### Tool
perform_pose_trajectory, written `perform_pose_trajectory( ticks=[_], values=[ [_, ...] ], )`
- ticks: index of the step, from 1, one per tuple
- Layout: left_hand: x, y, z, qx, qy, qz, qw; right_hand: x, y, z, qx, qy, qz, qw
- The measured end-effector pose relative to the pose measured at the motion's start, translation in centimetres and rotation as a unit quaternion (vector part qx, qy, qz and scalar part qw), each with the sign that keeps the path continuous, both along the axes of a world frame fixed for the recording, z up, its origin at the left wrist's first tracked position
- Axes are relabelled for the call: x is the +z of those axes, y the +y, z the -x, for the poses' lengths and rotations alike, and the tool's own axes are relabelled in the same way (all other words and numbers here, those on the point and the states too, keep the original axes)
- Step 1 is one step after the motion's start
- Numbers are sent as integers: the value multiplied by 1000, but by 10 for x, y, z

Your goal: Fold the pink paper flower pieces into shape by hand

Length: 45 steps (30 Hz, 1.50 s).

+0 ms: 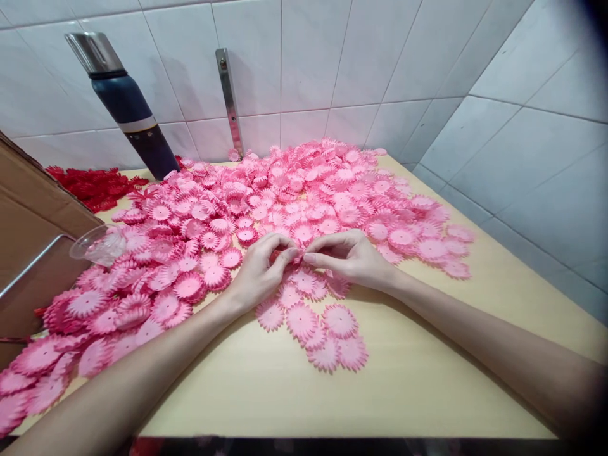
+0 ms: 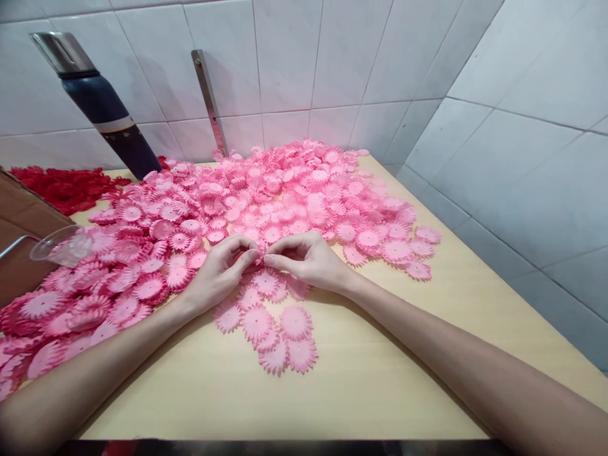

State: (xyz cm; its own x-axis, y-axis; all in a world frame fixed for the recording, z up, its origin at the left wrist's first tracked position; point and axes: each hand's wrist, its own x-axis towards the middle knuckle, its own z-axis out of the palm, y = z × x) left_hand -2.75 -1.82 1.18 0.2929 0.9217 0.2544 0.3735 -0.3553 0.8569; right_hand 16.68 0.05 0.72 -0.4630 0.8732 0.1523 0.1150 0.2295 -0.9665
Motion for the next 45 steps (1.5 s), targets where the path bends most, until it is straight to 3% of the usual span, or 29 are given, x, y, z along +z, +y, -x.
perform_pose_trajectory(
  ticks=[4, 8, 17, 22, 28, 31, 34, 36, 40, 45],
  values=[
    [-5, 1, 0, 21, -99, 52, 993, -1, 3, -1, -77, 41, 4, 996],
    [-7, 0, -2, 66, -133, 27, 989, -3, 4, 2, -177, 54, -42, 982],
    [0, -12, -13, 132, -197, -23, 971, -4, -2, 7, -235, 39, -106, 965],
    [-1, -16, -13, 124, -160, -95, 975, -4, -6, 14, -262, 26, -132, 956],
    [-5, -18, -9, 126, -155, -131, 971, -6, -2, 12, -295, 24, -137, 945],
    [-7, -18, -5, 136, -185, -130, 965, -7, 5, 2, -360, 36, -121, 924],
    [-7, -15, -4, 108, -162, -66, 979, -7, 5, -1, -335, 46, -144, 930],
    [-4, -12, -5, 86, -123, -41, 988, -6, 0, 3, -264, 37, -169, 949],
    [2, -13, -6, 44, -61, -80, 994, -4, -8, 12, -133, -13, -221, 966],
    [-1, -12, -4, 46, -76, -51, 995, -4, -7, 12, -119, 8, -137, 983]
  ],
)
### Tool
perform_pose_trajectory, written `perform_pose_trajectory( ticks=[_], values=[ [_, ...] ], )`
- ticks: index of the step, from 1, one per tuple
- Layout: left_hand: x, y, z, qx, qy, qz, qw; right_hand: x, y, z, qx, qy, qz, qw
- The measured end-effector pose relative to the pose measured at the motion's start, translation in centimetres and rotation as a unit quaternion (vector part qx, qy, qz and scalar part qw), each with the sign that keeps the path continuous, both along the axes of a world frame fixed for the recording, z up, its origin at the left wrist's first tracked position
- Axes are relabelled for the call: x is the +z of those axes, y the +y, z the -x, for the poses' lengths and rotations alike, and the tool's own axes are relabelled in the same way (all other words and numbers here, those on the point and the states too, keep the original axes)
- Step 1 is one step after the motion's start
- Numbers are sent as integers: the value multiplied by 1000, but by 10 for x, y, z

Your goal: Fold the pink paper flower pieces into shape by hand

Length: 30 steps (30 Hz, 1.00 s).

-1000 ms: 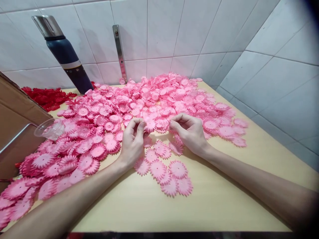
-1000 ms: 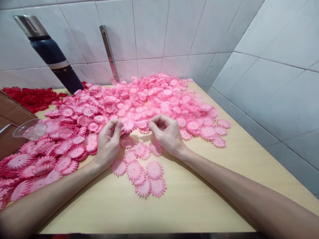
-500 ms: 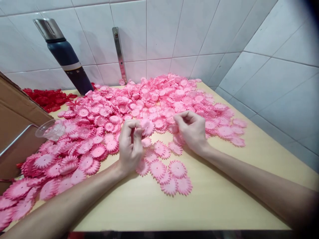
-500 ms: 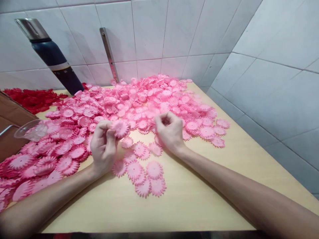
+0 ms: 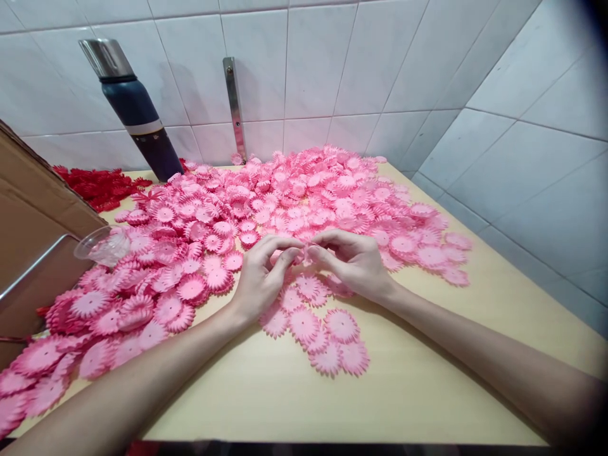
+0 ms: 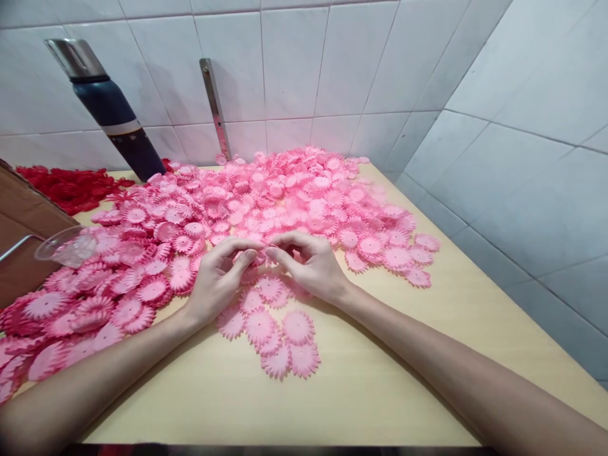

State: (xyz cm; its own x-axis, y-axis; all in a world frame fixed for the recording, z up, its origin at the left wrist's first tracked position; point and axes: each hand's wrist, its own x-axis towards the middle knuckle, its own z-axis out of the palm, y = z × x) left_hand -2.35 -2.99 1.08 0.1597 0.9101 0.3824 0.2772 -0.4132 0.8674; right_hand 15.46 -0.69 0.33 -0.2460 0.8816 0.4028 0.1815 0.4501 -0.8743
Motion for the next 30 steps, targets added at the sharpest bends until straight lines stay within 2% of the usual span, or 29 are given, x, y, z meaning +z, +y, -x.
perform_pose_trajectory(
  ticks=[3, 5, 9, 10, 12, 15, 18, 21, 26, 30],
  values=[
    [-3, 2, 0, 21, -33, 29, 999, -2, 3, 0, -55, 10, 8, 998],
    [-4, 1, -2, 30, -45, 18, 998, -4, 8, -2, -114, 11, -4, 993],
    [-1, -3, -2, 63, -59, -29, 996, -6, 23, -12, -234, 63, 2, 970],
    [-1, -3, -2, 73, -60, -28, 995, -6, 25, -16, -265, 81, 2, 961],
    [-1, -2, 0, 80, -59, -3, 995, -4, 27, -19, -287, 81, -22, 954],
    [-2, 2, 1, 54, -53, 47, 996, 0, 19, -15, -240, 74, -56, 966],
    [-2, 3, 0, 7, -42, 74, 996, 3, 8, -5, -111, 8, -100, 989],
    [-2, 2, 0, -42, -46, 89, 994, 2, 3, 0, -3, -60, -121, 991],
    [-1, 0, -1, -73, -87, 105, 988, -1, 5, -2, 14, -61, -68, 996],
    [0, 1, -1, -78, -102, 111, 985, -2, 5, -2, 43, -60, -74, 995]
  ],
)
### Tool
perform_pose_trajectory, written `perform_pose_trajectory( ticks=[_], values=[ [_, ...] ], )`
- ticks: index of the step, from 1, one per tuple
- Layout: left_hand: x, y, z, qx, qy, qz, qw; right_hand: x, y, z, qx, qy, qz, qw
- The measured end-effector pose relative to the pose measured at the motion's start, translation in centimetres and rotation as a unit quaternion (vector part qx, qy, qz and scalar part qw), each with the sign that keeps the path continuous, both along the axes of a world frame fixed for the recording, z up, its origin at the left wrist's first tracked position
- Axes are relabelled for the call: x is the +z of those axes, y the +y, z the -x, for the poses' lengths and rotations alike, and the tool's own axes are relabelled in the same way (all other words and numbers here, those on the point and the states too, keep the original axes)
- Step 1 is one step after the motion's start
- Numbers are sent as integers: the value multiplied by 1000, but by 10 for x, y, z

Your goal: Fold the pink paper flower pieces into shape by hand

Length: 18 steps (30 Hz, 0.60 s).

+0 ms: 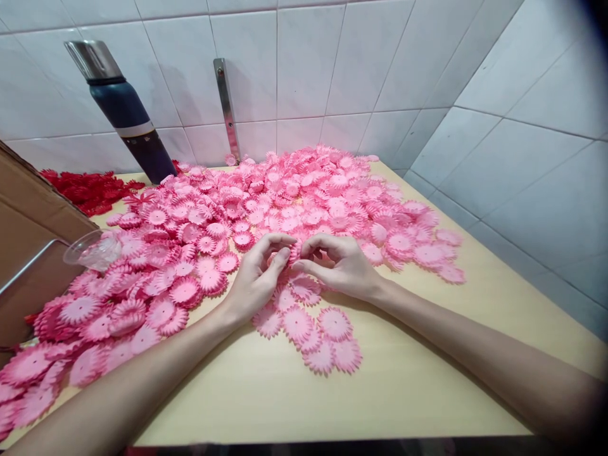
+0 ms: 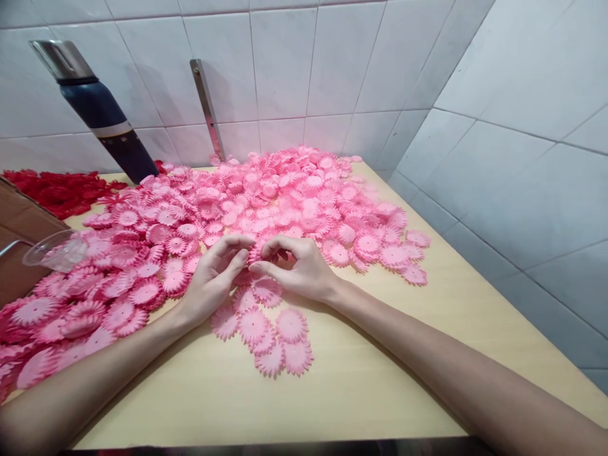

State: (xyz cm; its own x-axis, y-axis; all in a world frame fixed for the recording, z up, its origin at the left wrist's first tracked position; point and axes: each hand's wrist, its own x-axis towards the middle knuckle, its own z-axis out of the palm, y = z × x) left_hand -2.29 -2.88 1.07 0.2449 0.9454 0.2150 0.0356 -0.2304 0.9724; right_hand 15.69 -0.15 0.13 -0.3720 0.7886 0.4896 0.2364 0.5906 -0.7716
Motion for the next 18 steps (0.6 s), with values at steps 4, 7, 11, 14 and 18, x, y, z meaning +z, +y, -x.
perform_pose_trajectory(
  ticks=[4, 7, 11, 14, 18],
  values=[
    [0, 1, 0, -3, -2, -7, 1000, -1, 0, 0, -8, -11, 7, 1000],
    [1, 1, -1, 2, -15, -3, 1000, -1, 0, -1, 17, 1, 25, 1000],
    [1, 1, -1, 6, -23, 6, 1000, 0, 0, -1, 28, 6, 42, 999],
    [0, 1, -1, -2, -27, 6, 1000, 0, 0, -1, 2, 0, 48, 999],
    [-1, 2, -3, 64, -25, -20, 997, -5, 5, -2, -166, 74, 11, 983]
  ],
)
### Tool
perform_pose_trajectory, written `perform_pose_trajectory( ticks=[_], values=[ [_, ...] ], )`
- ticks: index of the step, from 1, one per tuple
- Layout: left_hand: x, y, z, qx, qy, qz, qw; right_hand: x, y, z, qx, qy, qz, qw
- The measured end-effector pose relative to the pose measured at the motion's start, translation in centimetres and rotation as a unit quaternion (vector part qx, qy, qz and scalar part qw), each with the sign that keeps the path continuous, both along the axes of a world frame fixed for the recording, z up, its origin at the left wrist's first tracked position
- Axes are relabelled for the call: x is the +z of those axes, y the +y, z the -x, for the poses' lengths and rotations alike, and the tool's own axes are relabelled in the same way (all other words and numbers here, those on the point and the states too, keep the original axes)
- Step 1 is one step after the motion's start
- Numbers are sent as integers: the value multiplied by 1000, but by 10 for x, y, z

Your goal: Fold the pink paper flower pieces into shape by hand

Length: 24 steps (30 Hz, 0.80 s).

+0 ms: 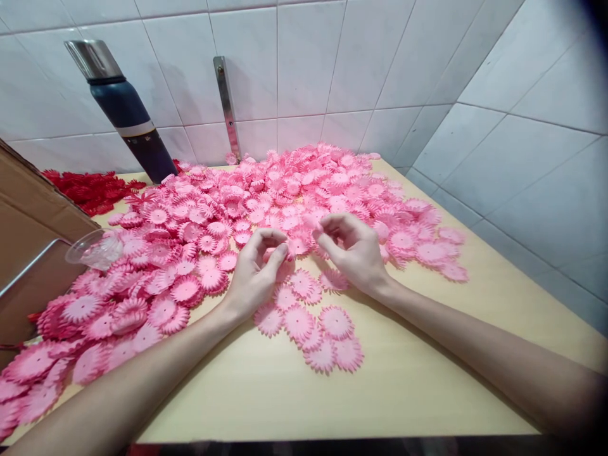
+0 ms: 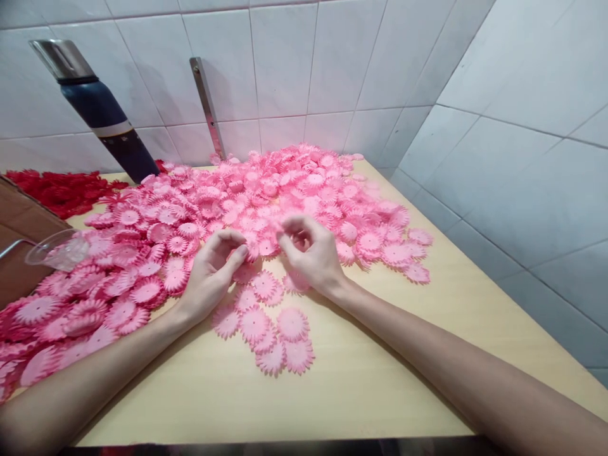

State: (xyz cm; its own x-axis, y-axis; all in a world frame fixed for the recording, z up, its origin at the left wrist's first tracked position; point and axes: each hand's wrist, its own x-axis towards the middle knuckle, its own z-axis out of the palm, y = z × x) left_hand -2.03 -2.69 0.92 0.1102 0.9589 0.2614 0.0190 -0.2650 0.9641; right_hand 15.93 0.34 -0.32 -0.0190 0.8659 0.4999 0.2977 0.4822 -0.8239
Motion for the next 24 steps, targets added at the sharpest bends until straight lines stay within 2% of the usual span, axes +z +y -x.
perform_pose_trajectory(
  ticks=[2, 3, 6, 8, 12, 19, 24],
  values=[
    [0, 1, -1, 30, 3, -3, 1000, -1, 2, -1, -47, 20, -37, 998],
    [0, 1, -1, 32, 1, -1, 999, -1, 2, -1, -38, 8, -56, 998],
    [1, 1, -2, 10, -12, -7, 1000, 1, -1, 0, 71, -79, -105, 989],
    [1, 1, -2, -17, -19, -17, 1000, 3, -4, 2, 124, -109, -110, 980],
    [1, -1, 0, -53, -22, -1, 998, 6, -5, 2, 146, -92, -46, 984],
    [5, -2, 0, -46, -16, 22, 999, 5, -3, -1, 202, -42, 35, 978],
    [5, -2, 0, -51, -16, 42, 998, 4, -2, -2, 211, -12, 72, 975]
  ],
)
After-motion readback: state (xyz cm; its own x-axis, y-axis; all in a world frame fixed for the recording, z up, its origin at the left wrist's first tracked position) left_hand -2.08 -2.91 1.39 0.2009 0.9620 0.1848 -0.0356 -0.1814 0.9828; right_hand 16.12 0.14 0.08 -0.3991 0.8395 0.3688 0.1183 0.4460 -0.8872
